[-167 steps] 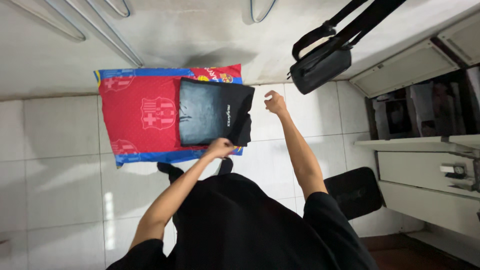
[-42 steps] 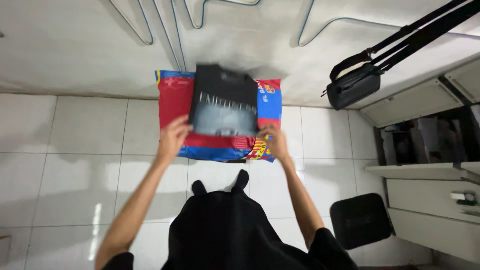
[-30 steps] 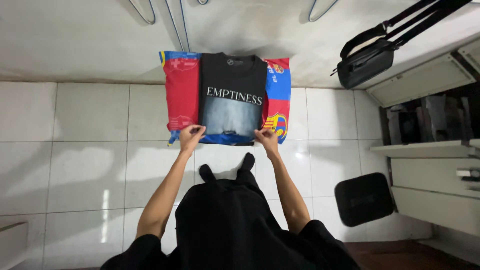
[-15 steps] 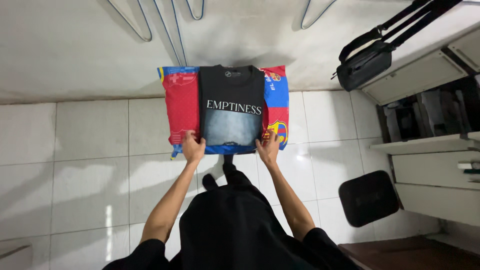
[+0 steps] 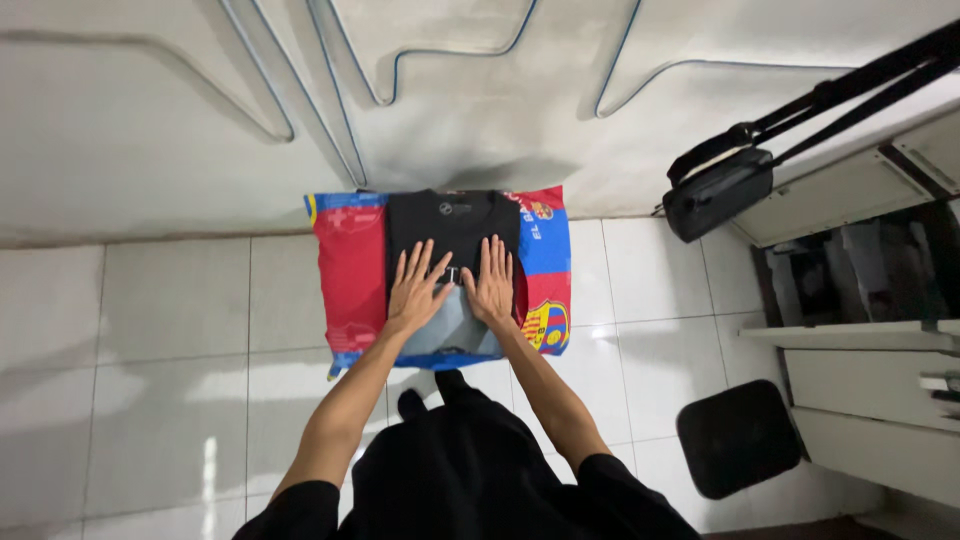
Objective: The person folds a black t-shirt on a bed and then places it into a wardrobe. The person first smooths the shirt on the bed, folds the sleeves and sides inward, and then folds the shirt into a compact rectangle before storing it in a cabinet.
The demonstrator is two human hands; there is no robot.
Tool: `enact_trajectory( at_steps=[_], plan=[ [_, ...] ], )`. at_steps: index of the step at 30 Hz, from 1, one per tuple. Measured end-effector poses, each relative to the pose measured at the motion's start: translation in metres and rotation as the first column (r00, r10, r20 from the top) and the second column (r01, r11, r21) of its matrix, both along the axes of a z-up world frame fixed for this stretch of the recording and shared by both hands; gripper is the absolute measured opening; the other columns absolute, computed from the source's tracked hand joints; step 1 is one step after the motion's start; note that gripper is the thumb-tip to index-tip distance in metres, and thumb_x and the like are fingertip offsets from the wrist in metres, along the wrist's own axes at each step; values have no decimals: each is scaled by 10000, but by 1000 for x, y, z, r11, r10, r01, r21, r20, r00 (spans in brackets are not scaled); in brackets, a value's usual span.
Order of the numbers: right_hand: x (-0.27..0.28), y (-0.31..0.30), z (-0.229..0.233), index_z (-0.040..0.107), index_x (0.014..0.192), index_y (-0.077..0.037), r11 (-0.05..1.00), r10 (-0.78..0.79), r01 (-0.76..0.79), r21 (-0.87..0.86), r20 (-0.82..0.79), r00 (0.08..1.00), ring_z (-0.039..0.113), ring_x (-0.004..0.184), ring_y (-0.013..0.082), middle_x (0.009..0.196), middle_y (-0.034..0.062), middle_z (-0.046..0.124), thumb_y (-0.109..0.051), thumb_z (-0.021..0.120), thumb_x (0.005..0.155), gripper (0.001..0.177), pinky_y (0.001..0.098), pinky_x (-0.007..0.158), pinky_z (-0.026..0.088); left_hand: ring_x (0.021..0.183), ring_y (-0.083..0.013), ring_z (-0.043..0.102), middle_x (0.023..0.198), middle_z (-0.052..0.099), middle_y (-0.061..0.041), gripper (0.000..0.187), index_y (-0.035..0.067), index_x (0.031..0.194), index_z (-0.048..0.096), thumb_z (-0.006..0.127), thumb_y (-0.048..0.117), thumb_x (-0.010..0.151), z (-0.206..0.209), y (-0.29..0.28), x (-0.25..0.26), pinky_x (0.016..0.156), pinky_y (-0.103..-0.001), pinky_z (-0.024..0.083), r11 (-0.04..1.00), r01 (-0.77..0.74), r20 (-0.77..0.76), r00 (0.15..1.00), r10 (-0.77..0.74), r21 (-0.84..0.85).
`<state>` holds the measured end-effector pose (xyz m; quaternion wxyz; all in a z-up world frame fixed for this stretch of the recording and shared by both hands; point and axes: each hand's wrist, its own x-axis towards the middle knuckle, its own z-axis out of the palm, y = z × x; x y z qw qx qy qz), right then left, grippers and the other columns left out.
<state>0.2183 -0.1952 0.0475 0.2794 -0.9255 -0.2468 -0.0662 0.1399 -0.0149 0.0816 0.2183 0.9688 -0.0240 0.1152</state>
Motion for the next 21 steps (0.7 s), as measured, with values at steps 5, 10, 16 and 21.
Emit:
enact_trajectory(
  at_steps=[5,10,16,21],
  plan=[
    [63,-1,-10,284,1599,-1,996,-71,68,-59,-49,996,207,1566,388,1676,241,235,-481,535,1018,794,537,1260,137,1534,-375,261,1650,321,-190,622,170,1545,458,587,411,986,-19,25,38,1247,-529,183,991,-121,30,992,123,-56],
    [138,-14,-27,307,1600,-29,993,-97,89,-78,-110,989,208,1560,389,1671,237,269,-503,550,1028,782,525,1260,127,1508,-376,385,1618,441,-185,569,102,1521,488,647,330,1024,-72,66,98,1244,-532,253,943,-316,81,942,325,-107],
    [195,-39,-17,718,1085,-56,978,57,17,206,-348,936,708,1055,302,1331,131,700,-265,799,847,326,395,886,564,1035,-300,702,1075,760,-113,389,113,1110,764,893,212,756,-84,123,146,930,-439,531,785,-510,-217,860,462,-352],
    [217,-44,-11,754,1010,-33,970,104,-22,241,-332,938,690,825,212,1001,112,739,-142,867,798,264,329,744,553,797,-173,719,904,775,-67,208,91,975,789,864,105,782,-72,152,155,743,-310,568,700,-309,-106,942,318,-644]
  ],
)
